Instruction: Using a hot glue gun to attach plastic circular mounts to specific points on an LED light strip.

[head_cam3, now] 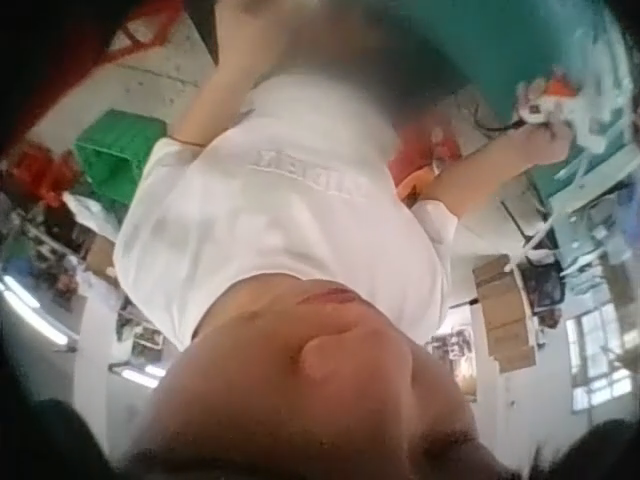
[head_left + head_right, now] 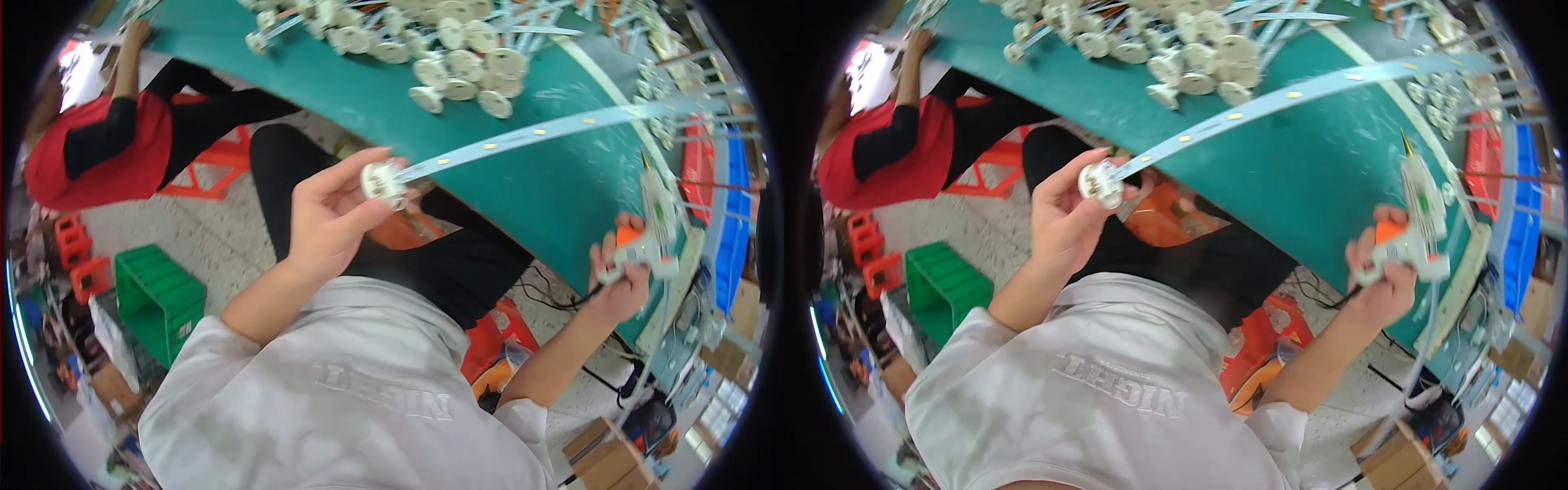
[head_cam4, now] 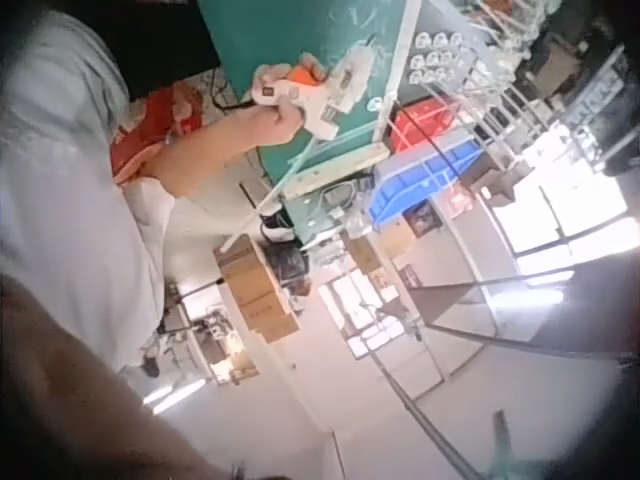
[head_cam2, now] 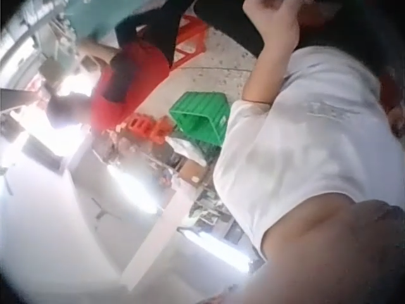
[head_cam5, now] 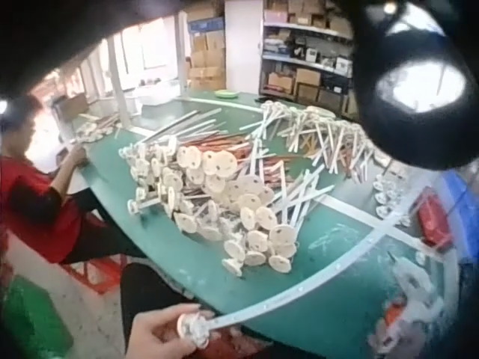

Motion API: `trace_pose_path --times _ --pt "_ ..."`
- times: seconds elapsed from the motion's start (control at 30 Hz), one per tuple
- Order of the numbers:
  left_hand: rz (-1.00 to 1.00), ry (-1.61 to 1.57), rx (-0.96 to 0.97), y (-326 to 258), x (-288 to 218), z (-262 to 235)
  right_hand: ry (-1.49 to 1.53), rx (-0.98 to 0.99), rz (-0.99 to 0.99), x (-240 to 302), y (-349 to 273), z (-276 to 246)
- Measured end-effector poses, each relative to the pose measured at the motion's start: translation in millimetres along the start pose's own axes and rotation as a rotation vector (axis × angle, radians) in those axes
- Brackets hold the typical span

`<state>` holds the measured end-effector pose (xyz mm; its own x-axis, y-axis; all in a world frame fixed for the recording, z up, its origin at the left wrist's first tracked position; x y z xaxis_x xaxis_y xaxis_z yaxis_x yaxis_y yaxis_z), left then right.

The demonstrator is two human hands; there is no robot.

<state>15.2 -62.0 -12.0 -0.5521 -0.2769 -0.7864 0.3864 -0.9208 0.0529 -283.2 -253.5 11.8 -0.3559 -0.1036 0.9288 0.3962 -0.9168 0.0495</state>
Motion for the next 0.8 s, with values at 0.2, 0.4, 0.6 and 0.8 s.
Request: trace_pose_path --times 0.2,0.4,0.6,0.8 --pt "0.093 0.089 0.034 6.5 -12.2 9.4 -0.019 0.172 0.291 -55.6 -84.3 91.5" --pt "0.186 0.437 0.157 2.0 -25.6 22.0 -0.468 0.461 0.056 -54.8 -105.6 124.2" --pt "0.363 0.625 0.258 -2.6 -33.8 20.5 -0.391 0.467 0.137 -53.5 -105.6 134.4" --pt "0.340 0.652 0.262 -6.0 -34.4 17.5 -0.304 0.316 0.116 -54.7 -96.2 141.5"
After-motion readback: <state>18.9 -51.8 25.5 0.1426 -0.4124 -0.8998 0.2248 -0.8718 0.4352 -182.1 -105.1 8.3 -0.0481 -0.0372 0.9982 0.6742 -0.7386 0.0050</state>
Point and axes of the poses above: each hand's wrist, its own y-axis towards the middle knuckle, its own z-axis out of the palm, x = y × z, the point moved 6 cm from there along y, towards the middle knuckle, and after that the axes turned 6 degrees about x, right-handed, at the moved point
